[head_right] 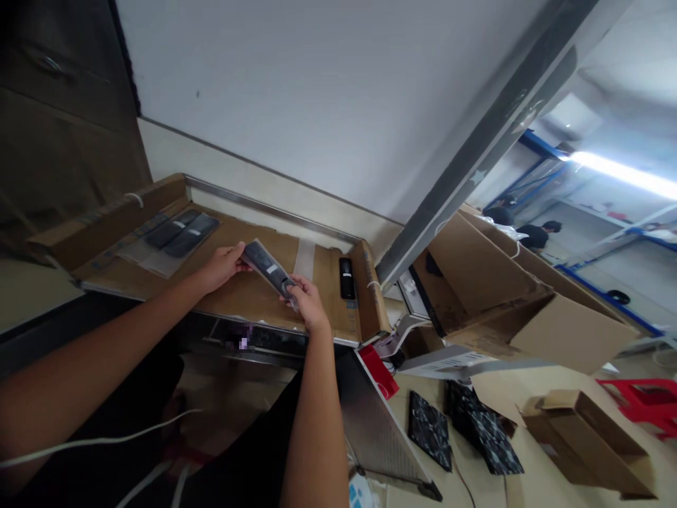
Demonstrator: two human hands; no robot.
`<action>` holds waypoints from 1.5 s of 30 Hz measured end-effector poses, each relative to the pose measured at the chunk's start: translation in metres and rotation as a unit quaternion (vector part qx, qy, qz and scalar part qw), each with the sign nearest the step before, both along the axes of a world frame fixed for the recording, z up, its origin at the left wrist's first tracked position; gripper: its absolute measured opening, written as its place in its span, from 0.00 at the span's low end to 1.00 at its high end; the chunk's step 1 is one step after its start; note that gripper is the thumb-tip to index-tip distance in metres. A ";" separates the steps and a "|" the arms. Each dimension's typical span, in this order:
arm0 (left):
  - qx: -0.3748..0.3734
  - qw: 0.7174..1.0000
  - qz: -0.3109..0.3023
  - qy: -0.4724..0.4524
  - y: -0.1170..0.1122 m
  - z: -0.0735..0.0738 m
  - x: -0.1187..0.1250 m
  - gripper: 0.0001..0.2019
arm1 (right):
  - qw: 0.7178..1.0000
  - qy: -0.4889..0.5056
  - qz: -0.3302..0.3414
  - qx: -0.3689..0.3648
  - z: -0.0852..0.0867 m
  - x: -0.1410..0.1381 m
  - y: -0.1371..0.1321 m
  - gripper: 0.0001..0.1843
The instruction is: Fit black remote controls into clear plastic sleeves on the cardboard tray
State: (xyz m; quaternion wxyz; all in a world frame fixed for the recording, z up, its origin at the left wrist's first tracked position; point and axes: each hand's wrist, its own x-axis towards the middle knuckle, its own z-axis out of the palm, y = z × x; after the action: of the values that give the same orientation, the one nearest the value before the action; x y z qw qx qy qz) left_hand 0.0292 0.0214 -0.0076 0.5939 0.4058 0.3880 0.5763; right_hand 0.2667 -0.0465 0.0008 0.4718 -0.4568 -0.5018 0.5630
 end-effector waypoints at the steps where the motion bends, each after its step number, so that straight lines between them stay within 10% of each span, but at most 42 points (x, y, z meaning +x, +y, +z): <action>1: 0.006 1.000 0.001 0.015 0.000 -0.001 0.000 0.22 | 1.000 -0.001 -0.001 -0.001 0.000 0.000 0.000 0.27; 14: 0.063 0.980 0.064 0.180 -0.001 -0.004 0.001 0.26 | 0.999 -0.026 0.000 0.043 -0.003 -0.005 0.001 0.31; 45: 0.032 0.966 0.115 0.229 -0.005 0.002 0.002 0.21 | 0.998 -0.068 0.011 0.014 0.007 -0.004 0.001 0.32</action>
State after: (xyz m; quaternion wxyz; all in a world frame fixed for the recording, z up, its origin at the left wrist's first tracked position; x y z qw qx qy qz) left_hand 0.0314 0.0168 -0.0059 0.4053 0.4982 0.5389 0.5451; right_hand 0.2628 -0.0458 0.0075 0.4368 -0.4817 -0.5453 0.5290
